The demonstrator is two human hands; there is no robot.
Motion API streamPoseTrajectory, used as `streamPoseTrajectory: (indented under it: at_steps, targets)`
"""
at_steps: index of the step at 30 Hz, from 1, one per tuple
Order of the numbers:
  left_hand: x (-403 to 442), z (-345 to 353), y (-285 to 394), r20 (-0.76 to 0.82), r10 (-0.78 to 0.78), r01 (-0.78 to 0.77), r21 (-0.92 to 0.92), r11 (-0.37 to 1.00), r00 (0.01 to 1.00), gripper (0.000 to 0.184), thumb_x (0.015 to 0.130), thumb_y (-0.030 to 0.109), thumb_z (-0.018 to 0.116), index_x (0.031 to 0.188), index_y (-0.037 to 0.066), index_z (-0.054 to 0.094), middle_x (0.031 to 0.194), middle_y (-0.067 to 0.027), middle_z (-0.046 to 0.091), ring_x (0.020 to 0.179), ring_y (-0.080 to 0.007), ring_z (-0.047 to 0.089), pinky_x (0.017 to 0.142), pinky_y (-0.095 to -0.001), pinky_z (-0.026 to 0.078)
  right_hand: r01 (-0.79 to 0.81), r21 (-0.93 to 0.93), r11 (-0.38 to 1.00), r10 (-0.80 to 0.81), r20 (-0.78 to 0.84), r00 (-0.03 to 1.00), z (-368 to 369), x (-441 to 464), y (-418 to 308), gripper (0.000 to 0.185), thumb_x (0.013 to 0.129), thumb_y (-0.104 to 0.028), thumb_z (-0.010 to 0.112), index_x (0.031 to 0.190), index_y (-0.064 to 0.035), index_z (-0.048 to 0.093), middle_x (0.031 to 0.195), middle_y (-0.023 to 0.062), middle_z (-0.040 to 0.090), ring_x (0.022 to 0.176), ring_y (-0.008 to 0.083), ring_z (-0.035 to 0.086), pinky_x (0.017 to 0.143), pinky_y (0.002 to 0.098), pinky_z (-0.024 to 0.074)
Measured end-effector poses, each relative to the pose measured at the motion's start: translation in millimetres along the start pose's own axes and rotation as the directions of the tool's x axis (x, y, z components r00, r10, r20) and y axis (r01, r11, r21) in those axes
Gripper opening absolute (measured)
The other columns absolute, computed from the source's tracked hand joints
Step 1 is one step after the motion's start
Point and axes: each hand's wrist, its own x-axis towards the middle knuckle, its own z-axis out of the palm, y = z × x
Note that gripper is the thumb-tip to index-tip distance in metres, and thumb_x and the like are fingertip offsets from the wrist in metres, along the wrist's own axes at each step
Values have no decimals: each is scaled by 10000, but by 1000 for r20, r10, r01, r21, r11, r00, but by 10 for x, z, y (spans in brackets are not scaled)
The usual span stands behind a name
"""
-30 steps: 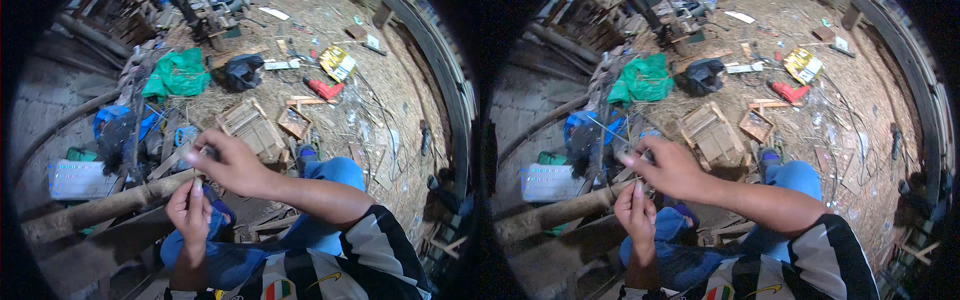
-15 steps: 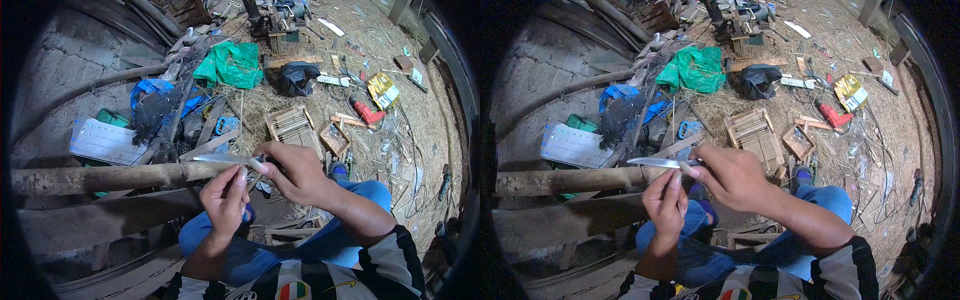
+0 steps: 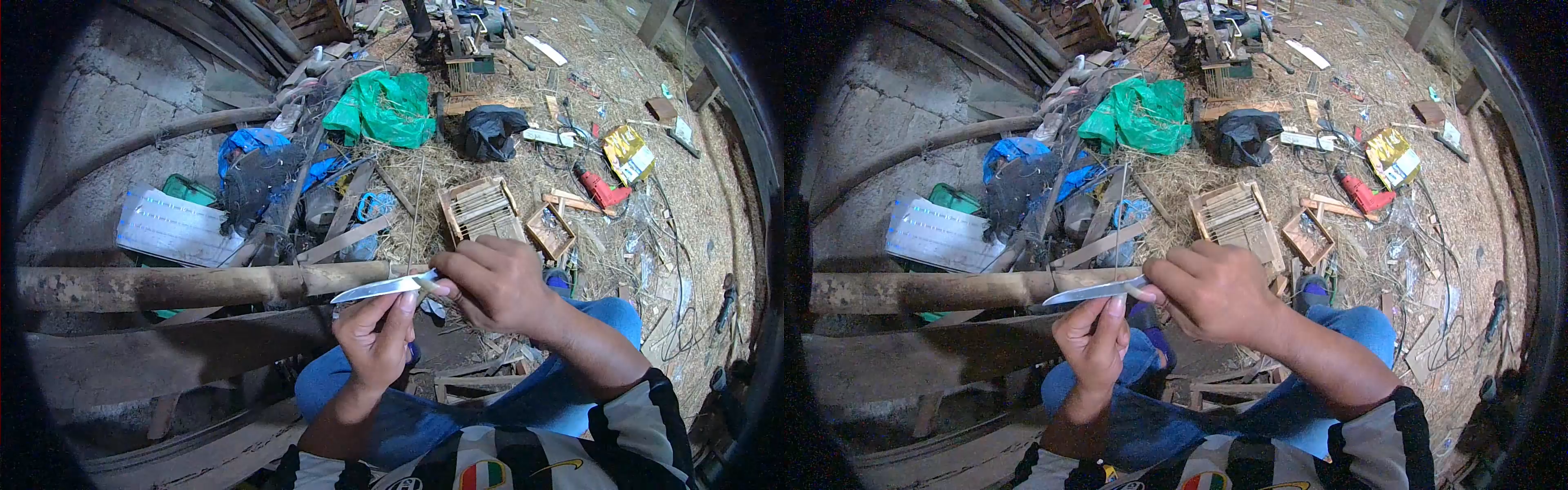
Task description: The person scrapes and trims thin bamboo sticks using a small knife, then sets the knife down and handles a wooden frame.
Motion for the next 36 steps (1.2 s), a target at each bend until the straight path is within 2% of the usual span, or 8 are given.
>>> streamPoseTrajectory:
  at_steps: [7, 12, 16, 23, 28, 31, 34, 36]
  targets:
    - [4, 48, 48, -20, -82, 80, -66, 995, 996, 219, 939, 18, 631, 1141, -31, 697, 689, -16, 641, 505, -30, 498, 448, -197, 381, 18, -105, 994, -19, -13, 1000, -6, -12, 17, 173, 857, -272, 665, 932, -127, 608, 713, 49, 560, 623, 253, 626, 500, 398, 477]
    - [6, 23, 87, 8, -166, 166, -14, 986, 986, 226, 951, 42, 622, 1155, -23, 695, 692, -4, 641, 499, -24, 484, 449, -193, 377, -225, -29, 974, 223, -67, 972, -21, 35, 186, 168, 887, -281, 638, 927, -118, 630, 760, 88, 627, 671, 308, 648, 517, 434, 479]
    - [-17, 40, 58, -3, -172, 172, -52, 984, 985, 226, 953, 50, 623, 1154, -24, 695, 692, -1, 638, 504, -21, 485, 447, -191, 368, -106, -31, 994, 106, 13, 994, -47, 13, 58, 166, 905, -275, 619, 935, -112, 633, 761, 88, 631, 686, 313, 654, 550, 437, 493]
    - [0, 79, 82, 26, -146, 146, -17, 989, 989, 214, 956, 82, 627, 1110, -48, 701, 576, 1, 568, 424, -25, 417, 382, -199, 307, -284, -43, 958, 286, 49, 957, -72, 83, 184, 181, 924, -302, 597, 911, -123, 627, 758, 103, 630, 707, 330, 657, 565, 452, 494]
    - [-7, 107, 96, 59, -166, 165, 10, 986, 984, 214, 959, 88, 626, 1103, -49, 704, 558, 15, 551, 423, -19, 413, 384, -196, 301, -209, 34, 977, 207, 57, 977, -47, 44, 97, 254, 956, -337, 567, 880, -98, 613, 788, 117, 654, 668, 357, 644, 557, 475, 484]
    - [14, 101, 110, 85, -175, 172, 42, 984, 981, 216, 960, 98, 627, 1100, -48, 704, 555, 22, 543, 422, -20, 416, 386, -193, 298, -433, -38, 901, 435, 71, 898, -95, 110, 329, 291, 973, -349, 562, 897, -74, 618, 761, 131, 635, 655, 301, 648, 577, 435, 479]
    - [8, 93, 129, 116, -244, 242, 31, 970, 963, 210, 960, 107, 628, 1072, -52, 708, 553, 21, 543, 420, -24, 421, 385, -195, 299, -499, 640, 584, 537, 156, 829, -29, 73, 374, 344, 1006, -340, 584, 1072, -10, 654, 809, -36, 583, 809, 55, 531, 673, 260, 431]
    - [-3, 91, 138, 188, -288, 283, 52, 958, 939, 209, 959, 108, 626, 1069, -53, 701, 546, 11, 542, 411, -33, 423, 379, -198, 301, -510, 666, 544, 551, 175, 816, -26, 79, 367, 324, 994, -338, 606, 1049, -23, 656, 797, -38, 578, 771, 43, 516, 650, 245, 418]
